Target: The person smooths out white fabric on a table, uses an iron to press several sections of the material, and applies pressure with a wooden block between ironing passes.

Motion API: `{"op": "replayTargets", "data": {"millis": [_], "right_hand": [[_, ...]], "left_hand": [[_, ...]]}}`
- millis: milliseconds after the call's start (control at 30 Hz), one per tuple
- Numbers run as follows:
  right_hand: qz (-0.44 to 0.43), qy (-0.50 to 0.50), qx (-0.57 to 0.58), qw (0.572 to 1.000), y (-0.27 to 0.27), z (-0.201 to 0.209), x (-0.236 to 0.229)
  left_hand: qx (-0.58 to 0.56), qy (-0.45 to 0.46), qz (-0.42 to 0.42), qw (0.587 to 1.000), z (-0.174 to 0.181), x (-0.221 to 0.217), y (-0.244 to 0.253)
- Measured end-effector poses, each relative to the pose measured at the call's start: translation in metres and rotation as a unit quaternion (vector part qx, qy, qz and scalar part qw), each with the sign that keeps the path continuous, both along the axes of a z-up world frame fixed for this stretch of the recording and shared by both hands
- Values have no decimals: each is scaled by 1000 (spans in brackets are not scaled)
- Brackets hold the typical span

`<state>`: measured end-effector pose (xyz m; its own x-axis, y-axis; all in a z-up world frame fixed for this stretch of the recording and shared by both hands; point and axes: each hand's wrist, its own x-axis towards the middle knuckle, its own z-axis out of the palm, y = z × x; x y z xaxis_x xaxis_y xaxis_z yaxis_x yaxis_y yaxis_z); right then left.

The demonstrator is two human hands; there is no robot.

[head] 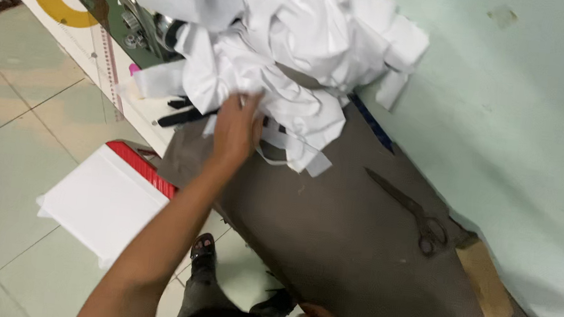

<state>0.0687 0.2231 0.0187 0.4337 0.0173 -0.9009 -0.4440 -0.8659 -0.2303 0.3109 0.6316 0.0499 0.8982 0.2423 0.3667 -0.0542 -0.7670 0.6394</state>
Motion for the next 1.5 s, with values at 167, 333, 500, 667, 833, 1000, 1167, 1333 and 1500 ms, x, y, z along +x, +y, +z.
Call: {"op": "replayTargets", "data": {"millis": [167, 333, 500, 667, 833, 1000, 1167, 1333, 1500], "right_hand": [[-134, -104, -55, 984, -95, 12, -27], [-241, -83, -75, 964, -122, 66, -35], [-285, -122, 35, 950, -179, 57, -45], [-498, -130, 311, 799, -226, 30, -18], [-471, -105, 305, 821, -301, -48, -15], [-569, -195, 316, 734, -311, -2, -41], [-720, -306, 180, 596, -383, -32, -99], [-622, -404, -187, 644, -369, 14, -155], [-204, -534, -295, 766, -383, -31, -152]], "left_hand": [[-263, 181, 187, 929, 56, 58, -2], [246, -89, 69, 963, 27, 58, 9], [215, -44, -145, 965, -4, -33, -166], [148, -40, -388, 909, -71, -168, -409], [29, -70, -444, 893, -13, -258, -508], [-61, -78, -458, 883, -61, -246, -443], [-65, 8, -239, 969, -96, -208, -262], [-65, 228, 223, 946, -5, -166, -188], [-54, 290, 99, 950, -28, -97, -161]]}}
